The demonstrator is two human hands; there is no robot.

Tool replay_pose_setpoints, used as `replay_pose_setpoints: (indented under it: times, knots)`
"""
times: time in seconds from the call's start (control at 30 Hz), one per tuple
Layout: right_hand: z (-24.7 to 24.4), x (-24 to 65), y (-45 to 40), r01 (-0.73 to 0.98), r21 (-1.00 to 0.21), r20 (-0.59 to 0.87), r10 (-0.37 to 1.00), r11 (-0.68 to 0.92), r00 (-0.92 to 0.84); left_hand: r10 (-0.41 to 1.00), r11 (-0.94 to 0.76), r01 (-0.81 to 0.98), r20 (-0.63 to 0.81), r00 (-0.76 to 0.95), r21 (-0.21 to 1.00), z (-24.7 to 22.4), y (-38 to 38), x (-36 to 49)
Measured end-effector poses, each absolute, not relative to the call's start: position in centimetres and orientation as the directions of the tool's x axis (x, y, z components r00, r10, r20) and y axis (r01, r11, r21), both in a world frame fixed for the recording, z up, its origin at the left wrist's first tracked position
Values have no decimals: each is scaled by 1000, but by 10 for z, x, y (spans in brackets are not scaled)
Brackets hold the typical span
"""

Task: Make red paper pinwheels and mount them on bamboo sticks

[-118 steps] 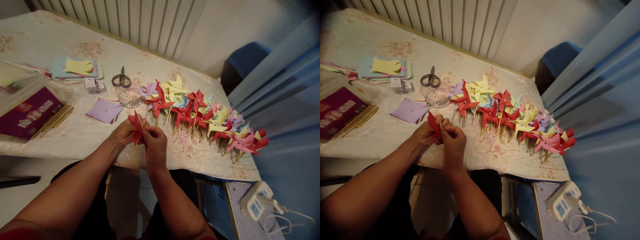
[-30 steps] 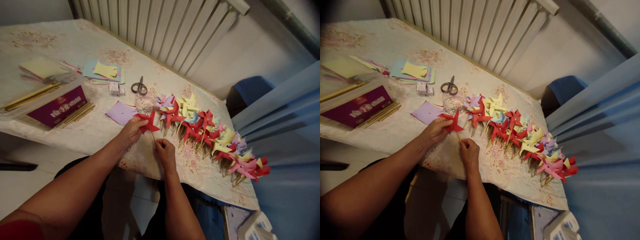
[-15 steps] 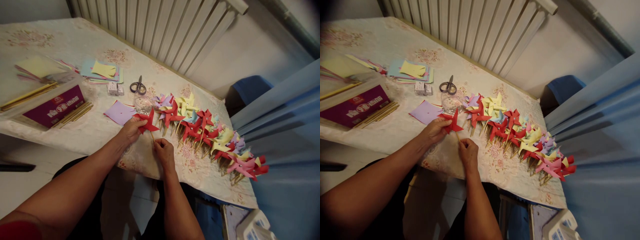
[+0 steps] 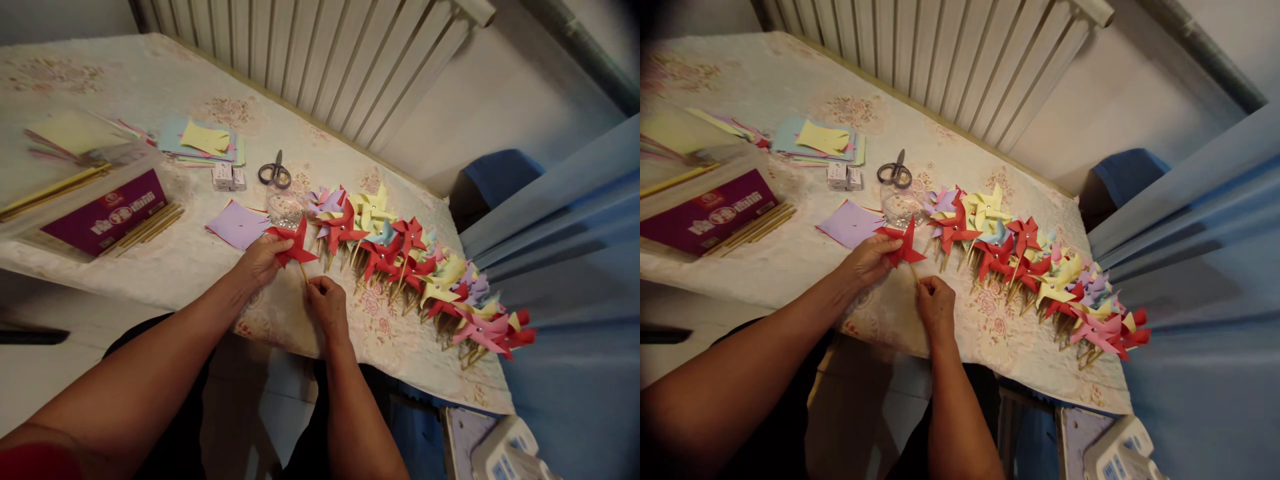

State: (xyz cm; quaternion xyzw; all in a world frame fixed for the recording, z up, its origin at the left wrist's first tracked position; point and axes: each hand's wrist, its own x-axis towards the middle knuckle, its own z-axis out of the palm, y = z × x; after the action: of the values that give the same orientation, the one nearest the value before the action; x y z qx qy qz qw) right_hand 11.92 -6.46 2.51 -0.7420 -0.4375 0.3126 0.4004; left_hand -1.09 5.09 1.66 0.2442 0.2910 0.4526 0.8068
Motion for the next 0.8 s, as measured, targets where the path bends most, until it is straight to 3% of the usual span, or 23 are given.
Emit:
replay_pose_setpoints:
  times: [0.8]
  knots:
    - [21, 118, -65, 390, -873, -114, 899, -295, 423, 865, 483, -580, -257, 430, 656, 15, 53, -10]
